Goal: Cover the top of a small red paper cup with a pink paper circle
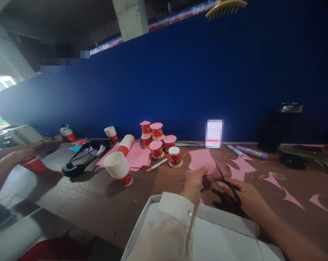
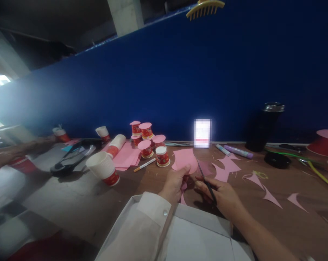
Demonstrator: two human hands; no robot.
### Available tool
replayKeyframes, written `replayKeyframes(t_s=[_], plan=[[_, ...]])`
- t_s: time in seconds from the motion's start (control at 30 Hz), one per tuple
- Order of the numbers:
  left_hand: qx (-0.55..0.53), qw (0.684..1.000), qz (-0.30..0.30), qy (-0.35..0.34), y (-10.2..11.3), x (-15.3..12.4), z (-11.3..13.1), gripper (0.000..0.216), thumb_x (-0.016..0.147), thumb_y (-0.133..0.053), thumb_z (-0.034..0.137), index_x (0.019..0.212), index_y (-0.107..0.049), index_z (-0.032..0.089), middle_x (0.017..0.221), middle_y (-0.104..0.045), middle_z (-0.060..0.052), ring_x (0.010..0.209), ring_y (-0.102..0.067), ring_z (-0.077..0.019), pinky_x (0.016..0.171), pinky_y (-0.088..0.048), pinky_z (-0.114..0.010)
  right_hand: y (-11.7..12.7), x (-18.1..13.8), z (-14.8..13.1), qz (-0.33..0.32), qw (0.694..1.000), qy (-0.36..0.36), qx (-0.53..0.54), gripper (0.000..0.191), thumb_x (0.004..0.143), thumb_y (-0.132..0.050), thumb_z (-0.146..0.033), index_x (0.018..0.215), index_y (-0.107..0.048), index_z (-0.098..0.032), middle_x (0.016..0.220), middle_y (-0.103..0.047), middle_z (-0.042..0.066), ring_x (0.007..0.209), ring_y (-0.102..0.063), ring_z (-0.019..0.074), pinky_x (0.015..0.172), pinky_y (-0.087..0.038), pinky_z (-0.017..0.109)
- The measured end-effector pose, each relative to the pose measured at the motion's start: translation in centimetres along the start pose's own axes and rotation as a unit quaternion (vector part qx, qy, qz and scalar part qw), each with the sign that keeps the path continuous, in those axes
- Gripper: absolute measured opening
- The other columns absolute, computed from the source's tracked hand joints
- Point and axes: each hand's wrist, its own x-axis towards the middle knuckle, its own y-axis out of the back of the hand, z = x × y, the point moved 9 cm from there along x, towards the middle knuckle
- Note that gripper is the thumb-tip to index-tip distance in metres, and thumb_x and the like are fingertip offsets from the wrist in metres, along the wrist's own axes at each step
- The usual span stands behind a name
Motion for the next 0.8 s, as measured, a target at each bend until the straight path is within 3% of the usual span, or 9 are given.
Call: replayKeyframes(t_s=[0.07,0.3,0.4,0.57,0.7,0.8], plan=[[0.003,1.0,-0.002,0.01,-0.1,-0.1,-0.1,0.031,0.058,-0.091,0.022,0.068,-0.063,0.013,0.047,-0.052,0.004,0.037,-0.043,-0.007,0.036,-0.027,-0.019,0.1,-0.1,-0.4,0.005,1.0,0.007,-0.018,0.051,0.069,-0.079,-0.059,0.105,-0.082,-0.023,0.072,-0.075,0.005,0.072,-0.069,0.0243,0.06,-0.054,0.029],[-0.008,0.999,-0.038,-0.004,-0.1,0.5,0.0,0.04,0.049,-0.094,0.031,0.067,-0.063,0.013,0.052,-0.058,0.0,0.044,-0.051,-0.0096,0.043,-0.039,-0.022,0.9,-0.2,-0.6,0.058,0.997,-0.002,-0.045,0.063,0.069,-0.072,-0.065,0.109,-0.079,-0.016,0.053,-0.063,0.001,0.049,-0.054,0.0166,0.047,-0.043,0.028],[0.001,0.997,-0.08,-0.007,-0.3,1.0,-0.2,0.045,0.045,-0.094,0.038,0.063,-0.061,0.013,0.048,-0.056,-0.001,0.042,-0.05,-0.0119,0.041,-0.037,-0.024,1.4,-0.2,-0.4,0.075,0.996,-0.029,-0.049,0.056,0.069,-0.073,-0.062,0.103,-0.078,-0.018,0.055,-0.066,0.001,0.049,-0.056,0.0174,0.048,-0.044,0.029],[-0.005,0.996,-0.079,-0.028,-0.3,1.3,0.0,0.047,0.039,-0.095,0.035,0.064,-0.06,0.014,0.047,-0.053,0.002,0.041,-0.049,-0.0116,0.042,-0.037,-0.025,2.1,-0.5,-0.8,0.129,0.991,-0.026,-0.022,0.05,0.07,-0.069,-0.063,0.094,-0.077,-0.02,0.052,-0.062,0.0,0.047,-0.055,0.0169,0.047,-0.046,0.028],[0.003,0.995,-0.096,-0.032,-0.6,1.1,0.1,0.046,0.044,-0.094,0.034,0.069,-0.06,0.015,0.05,-0.056,0.002,0.044,-0.051,-0.0118,0.044,-0.038,-0.024,1.6,-0.2,-0.1,0.103,0.994,-0.036,-0.018,0.047,0.071,-0.071,-0.064,0.089,-0.077,-0.02,0.053,-0.064,0.002,0.045,-0.055,0.017,0.046,-0.046,0.029],[0.005,0.997,-0.078,-0.027,-0.2,1.3,0.0,0.046,0.047,-0.093,0.033,0.075,-0.06,0.016,0.054,-0.058,0.003,0.045,-0.051,-0.0108,0.045,-0.037,-0.023,1.5,0.1,0.1,0.085,0.996,-0.005,-0.01,0.048,0.076,-0.069,-0.061,0.101,-0.078,-0.02,0.06,-0.069,0.003,0.05,-0.06,0.0193,0.049,-0.048,0.03]])
